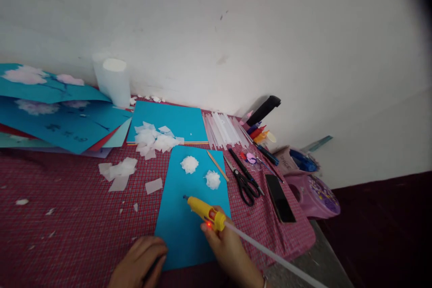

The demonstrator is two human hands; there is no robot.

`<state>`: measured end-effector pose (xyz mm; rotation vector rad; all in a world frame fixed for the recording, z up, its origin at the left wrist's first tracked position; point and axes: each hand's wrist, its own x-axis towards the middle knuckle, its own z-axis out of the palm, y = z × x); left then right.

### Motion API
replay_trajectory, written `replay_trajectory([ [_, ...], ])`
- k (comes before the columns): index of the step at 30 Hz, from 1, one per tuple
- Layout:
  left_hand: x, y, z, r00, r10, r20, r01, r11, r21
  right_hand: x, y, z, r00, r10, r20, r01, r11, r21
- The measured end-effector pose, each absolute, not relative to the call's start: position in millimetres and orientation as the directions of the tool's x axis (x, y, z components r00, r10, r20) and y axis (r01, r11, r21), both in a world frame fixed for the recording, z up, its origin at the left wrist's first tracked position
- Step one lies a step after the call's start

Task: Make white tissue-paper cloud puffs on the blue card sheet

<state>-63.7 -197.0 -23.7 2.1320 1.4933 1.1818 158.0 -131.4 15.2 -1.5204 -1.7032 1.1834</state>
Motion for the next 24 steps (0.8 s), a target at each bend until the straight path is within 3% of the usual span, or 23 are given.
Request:
replay_trajectory([
  [5,-64.6,-195.3,-12.8,0.157,0.884,0.441,0.663,-0.425,0.616,154.9,-130.7,8.8,-0.178,0.959,-0.22,0.499,-0.105,-0.86],
  [11,-64.5,-196.4,-15.9,0.155,0.876,0.458,0.656,-0.437,0.615,157.0,-129.9,12.5,-0.149,0.974,-0.169,0.511,-0.07,-0.857],
  [17,-65.0,-199.2,-14.9,0.207,0.917,0.34,0.646,-0.389,0.657,157.3,-131.2,12.8,-0.155,0.976,-0.154,0.473,-0.063,-0.879],
  [24,-64.6,-201.5,-17.6,0.209,0.922,0.325,0.661,-0.378,0.648,159.4,-128.9,8.8,-0.16,0.956,-0.246,0.502,-0.136,-0.854],
])
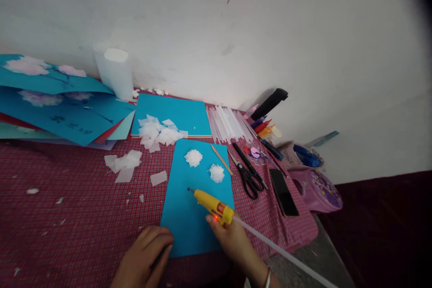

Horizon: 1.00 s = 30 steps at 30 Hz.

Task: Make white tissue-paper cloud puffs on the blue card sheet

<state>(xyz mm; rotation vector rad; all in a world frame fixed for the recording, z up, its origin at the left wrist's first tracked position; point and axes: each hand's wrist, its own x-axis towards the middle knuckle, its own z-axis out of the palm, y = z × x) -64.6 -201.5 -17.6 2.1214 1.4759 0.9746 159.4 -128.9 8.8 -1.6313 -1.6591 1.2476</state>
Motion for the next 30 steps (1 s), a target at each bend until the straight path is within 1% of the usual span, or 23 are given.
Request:
replay_trajectory([
  [3,-64.9,-202.3,-18.3,0.213,0.919,0.332,0.658,-0.386,0.646,159.6,-129.5,9.6,-0.137,0.952,-0.272,0.486,-0.175,-0.857],
  [8,-67.1,-202.2,-20.6,0.208,0.911,0.356,0.66,-0.399,0.636,157.6,-132.7,9.6,-0.164,0.929,-0.332,0.363,-0.256,-0.896],
  [13,-66.7,-201.8,-19.1,0.206,0.909,0.362,0.657,-0.402,0.637,153.2,-130.1,9.5,-0.17,0.919,-0.356,0.294,-0.297,-0.908],
  [20,-64.1,-199.7,-13.7,0.166,0.902,0.399,0.65,-0.404,0.643,152.7,-126.8,17.0,-0.159,0.907,-0.39,0.391,-0.305,-0.869],
  [23,-64.4,-200.1,-14.5,0.167,0.901,0.4,0.652,-0.405,0.641,155.8,-129.1,13.7,-0.183,0.902,-0.392,0.382,-0.302,-0.873],
  [27,-66.3,-201.5,-17.4,0.189,0.901,0.391,0.655,-0.412,0.634,156.1,-131.0,8.9,-0.218,0.896,-0.388,0.328,-0.307,-0.893],
  [30,-66.6,-201.2,-18.0,0.199,0.904,0.378,0.658,-0.41,0.632,153.2,-130.9,8.0,-0.188,0.893,-0.409,0.347,-0.329,-0.878],
])
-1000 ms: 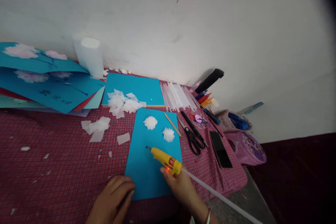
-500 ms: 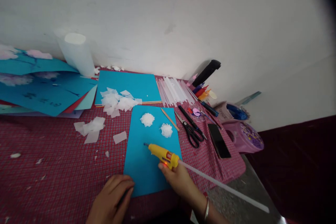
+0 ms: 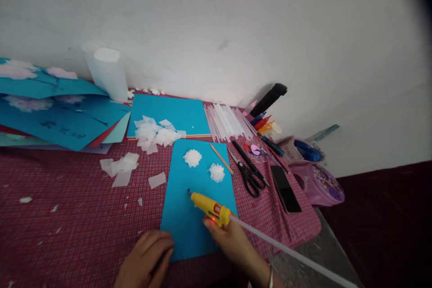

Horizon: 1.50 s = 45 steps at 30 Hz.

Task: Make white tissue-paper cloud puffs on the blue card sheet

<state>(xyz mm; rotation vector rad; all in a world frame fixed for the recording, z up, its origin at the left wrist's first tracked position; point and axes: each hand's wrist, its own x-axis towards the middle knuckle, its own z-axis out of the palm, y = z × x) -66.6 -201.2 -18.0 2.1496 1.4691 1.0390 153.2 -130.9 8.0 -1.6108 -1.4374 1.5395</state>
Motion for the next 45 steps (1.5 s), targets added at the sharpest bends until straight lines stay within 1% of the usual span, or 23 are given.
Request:
replay_trajectory([
  [3,-65,-200,-16,0.193,0.9,0.39,0.662,-0.413,0.625,151,-130,8,-0.1,0.896,-0.433,0.378,-0.368,-0.849],
  [6,-64,-198,-13,0.192,0.891,0.412,0.663,-0.428,0.615,151,-130,10,-0.07,0.887,-0.457,0.376,-0.401,-0.836],
  [12,-65,-199,-12,0.196,0.902,0.384,0.65,-0.413,0.638,151,-131,22,-0.177,0.873,-0.454,0.328,-0.382,-0.864],
  [17,-64,-202,-11,0.177,0.925,0.335,0.645,-0.367,0.671,151,-131,16,-0.114,0.884,-0.453,0.332,-0.396,-0.856],
  [22,-63,-201,-8,0.17,0.931,0.323,0.636,-0.354,0.685,155,-131,7,-0.126,0.891,-0.436,0.393,-0.359,-0.846],
  [24,-63,-200,-6,0.165,0.928,0.333,0.631,-0.359,0.688,155,-131,6,-0.112,0.889,-0.445,0.401,-0.37,-0.838],
  [27,-63,-200,-5,0.162,0.929,0.333,0.624,-0.358,0.694,155,-132,7,-0.1,0.884,-0.456,0.396,-0.385,-0.833],
  [32,-62,-200,-7,0.166,0.94,0.298,0.614,-0.335,0.715,155,-130,13,-0.153,0.889,-0.431,0.413,-0.339,-0.845],
  [35,-62,-201,-7,0.168,0.942,0.291,0.615,-0.331,0.716,153,-129,16,-0.111,0.903,-0.415,0.45,-0.326,-0.831],
  [38,-63,-202,-7,0.172,0.947,0.272,0.622,-0.319,0.715,151,-130,20,-0.08,0.9,-0.428,0.468,-0.345,-0.813],
  [40,-63,-203,-7,0.174,0.949,0.264,0.623,-0.313,0.717,151,-131,22,-0.09,0.895,-0.437,0.463,-0.351,-0.814],
  [45,-62,-203,-6,0.174,0.947,0.27,0.621,-0.318,0.716,155,-132,21,-0.171,0.899,-0.402,0.418,-0.304,-0.856],
])
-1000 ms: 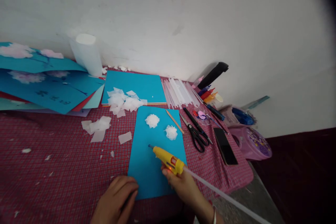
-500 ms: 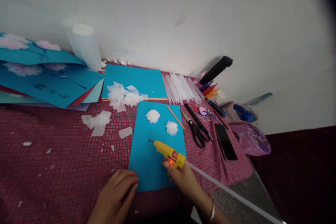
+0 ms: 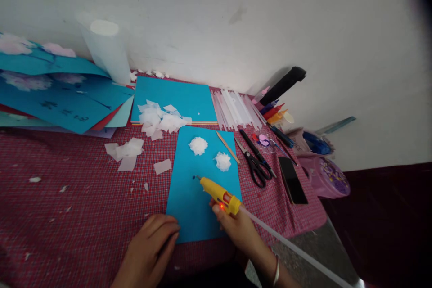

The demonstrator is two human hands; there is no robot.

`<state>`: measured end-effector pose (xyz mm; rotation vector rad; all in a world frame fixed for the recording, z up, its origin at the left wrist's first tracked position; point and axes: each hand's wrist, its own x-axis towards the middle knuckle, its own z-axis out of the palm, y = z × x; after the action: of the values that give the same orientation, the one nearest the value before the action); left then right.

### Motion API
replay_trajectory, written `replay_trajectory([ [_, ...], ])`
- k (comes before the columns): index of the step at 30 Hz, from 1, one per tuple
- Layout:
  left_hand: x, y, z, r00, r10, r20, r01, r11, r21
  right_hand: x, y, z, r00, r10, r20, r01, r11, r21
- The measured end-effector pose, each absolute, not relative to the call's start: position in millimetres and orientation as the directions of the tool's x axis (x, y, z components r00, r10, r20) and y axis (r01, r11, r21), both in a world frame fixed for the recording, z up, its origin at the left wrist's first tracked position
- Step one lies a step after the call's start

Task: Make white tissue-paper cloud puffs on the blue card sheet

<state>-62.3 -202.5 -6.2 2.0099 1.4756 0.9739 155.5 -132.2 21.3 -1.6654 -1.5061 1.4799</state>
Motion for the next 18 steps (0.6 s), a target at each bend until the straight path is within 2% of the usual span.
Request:
replay_trajectory([
  [10,-62.5,-201.2,-6.8,0.172,0.932,0.318,0.616,-0.354,0.703,155.7,-129.3,13.6,-0.13,0.913,-0.386,0.5,-0.275,-0.821],
  [14,-64.1,-201.0,-9.0,0.196,0.929,0.313,0.629,-0.364,0.687,155.7,-130.2,14.6,-0.158,0.905,-0.396,0.456,-0.289,-0.842],
  [18,-64.9,-201.4,-11.6,0.185,0.93,0.317,0.63,-0.36,0.688,154.5,-130.1,13.8,-0.156,0.873,-0.462,0.384,-0.377,-0.843],
])
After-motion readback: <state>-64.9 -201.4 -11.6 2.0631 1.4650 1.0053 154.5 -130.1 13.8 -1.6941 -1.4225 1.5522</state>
